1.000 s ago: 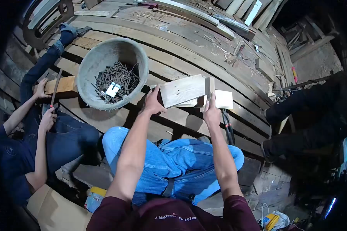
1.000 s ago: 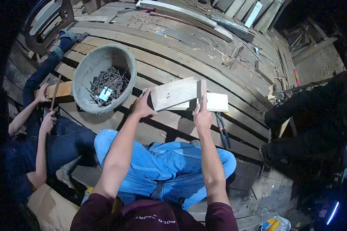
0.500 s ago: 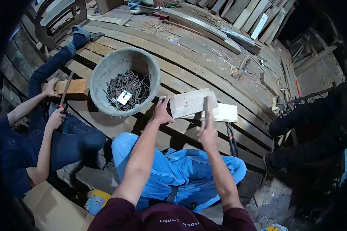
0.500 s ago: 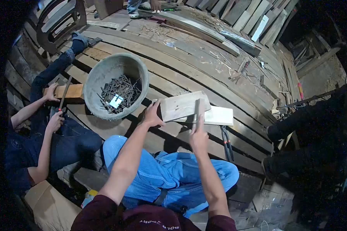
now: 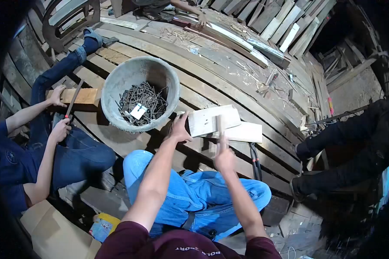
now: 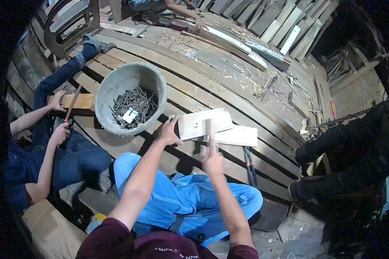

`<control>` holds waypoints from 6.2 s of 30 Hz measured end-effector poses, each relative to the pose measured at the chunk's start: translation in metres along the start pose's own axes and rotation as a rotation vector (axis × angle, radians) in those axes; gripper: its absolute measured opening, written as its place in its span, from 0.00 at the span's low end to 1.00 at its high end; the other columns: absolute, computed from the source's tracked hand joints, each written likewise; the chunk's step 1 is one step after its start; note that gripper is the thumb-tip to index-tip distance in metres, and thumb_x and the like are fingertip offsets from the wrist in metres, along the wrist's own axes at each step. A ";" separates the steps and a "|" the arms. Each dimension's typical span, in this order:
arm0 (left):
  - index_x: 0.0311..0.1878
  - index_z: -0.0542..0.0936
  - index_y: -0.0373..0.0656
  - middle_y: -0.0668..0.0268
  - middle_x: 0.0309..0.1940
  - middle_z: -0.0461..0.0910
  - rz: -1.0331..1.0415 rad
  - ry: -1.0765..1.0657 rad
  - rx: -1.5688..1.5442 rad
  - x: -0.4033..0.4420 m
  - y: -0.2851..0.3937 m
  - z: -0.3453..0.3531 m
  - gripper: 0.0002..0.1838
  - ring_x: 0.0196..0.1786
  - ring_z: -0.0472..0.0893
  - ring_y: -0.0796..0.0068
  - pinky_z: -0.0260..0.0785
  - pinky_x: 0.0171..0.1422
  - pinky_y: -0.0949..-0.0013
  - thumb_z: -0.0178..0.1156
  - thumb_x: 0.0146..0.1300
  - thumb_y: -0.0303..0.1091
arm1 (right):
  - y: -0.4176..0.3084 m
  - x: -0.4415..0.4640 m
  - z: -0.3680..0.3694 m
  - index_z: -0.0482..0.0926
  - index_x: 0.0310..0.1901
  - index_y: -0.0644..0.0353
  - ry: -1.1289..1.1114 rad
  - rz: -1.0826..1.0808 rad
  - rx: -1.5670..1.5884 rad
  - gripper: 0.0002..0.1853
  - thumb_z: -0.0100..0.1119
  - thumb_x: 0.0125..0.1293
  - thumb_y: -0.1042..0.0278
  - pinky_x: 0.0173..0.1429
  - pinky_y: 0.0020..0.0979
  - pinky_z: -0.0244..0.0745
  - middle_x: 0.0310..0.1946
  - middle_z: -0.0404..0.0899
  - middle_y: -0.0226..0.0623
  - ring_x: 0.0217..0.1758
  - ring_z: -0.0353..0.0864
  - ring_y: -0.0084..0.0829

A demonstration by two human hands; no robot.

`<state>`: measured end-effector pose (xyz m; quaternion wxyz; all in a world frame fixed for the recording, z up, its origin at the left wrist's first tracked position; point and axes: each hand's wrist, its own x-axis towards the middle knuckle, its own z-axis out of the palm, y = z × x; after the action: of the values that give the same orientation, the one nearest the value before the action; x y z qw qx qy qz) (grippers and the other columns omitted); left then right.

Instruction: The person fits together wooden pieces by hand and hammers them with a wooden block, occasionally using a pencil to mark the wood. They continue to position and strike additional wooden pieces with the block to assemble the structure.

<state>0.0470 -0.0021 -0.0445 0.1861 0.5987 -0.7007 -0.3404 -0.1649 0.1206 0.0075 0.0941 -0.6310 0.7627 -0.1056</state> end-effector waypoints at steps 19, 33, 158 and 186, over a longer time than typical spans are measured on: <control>0.79 0.54 0.50 0.46 0.65 0.71 -0.012 0.010 0.040 -0.007 0.009 -0.009 0.73 0.67 0.72 0.46 0.66 0.73 0.54 0.86 0.23 0.41 | 0.032 -0.002 -0.004 0.50 0.80 0.43 0.138 0.393 0.438 0.35 0.50 0.74 0.57 0.49 0.49 0.78 0.47 0.83 0.60 0.43 0.86 0.55; 0.79 0.53 0.49 0.46 0.61 0.75 0.034 0.017 0.057 -0.003 0.008 -0.010 0.73 0.64 0.76 0.46 0.69 0.70 0.55 0.86 0.24 0.42 | 0.046 0.033 0.002 0.54 0.78 0.35 0.056 0.138 0.162 0.34 0.53 0.73 0.53 0.36 0.58 0.78 0.29 0.82 0.59 0.31 0.83 0.62; 0.74 0.46 0.39 0.45 0.68 0.61 0.080 0.082 0.175 -0.009 0.038 0.020 0.68 0.73 0.59 0.43 0.50 0.76 0.41 0.82 0.34 0.41 | -0.011 0.031 0.022 0.76 0.53 0.69 -0.059 0.587 0.449 0.35 0.38 0.76 0.37 0.59 0.59 0.72 0.44 0.81 0.69 0.52 0.80 0.66; 0.76 0.41 0.37 0.41 0.69 0.58 0.051 0.018 0.239 -0.005 0.040 0.018 0.70 0.75 0.56 0.41 0.43 0.79 0.42 0.82 0.37 0.42 | 0.008 0.069 0.000 0.74 0.57 0.66 -0.034 0.615 0.435 0.36 0.35 0.76 0.35 0.59 0.59 0.72 0.47 0.81 0.66 0.55 0.80 0.64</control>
<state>0.0073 0.0097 -0.0280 0.1283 0.6015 -0.7498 -0.2440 -0.1852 0.0546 0.0043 0.2659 -0.3393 0.8747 -0.2216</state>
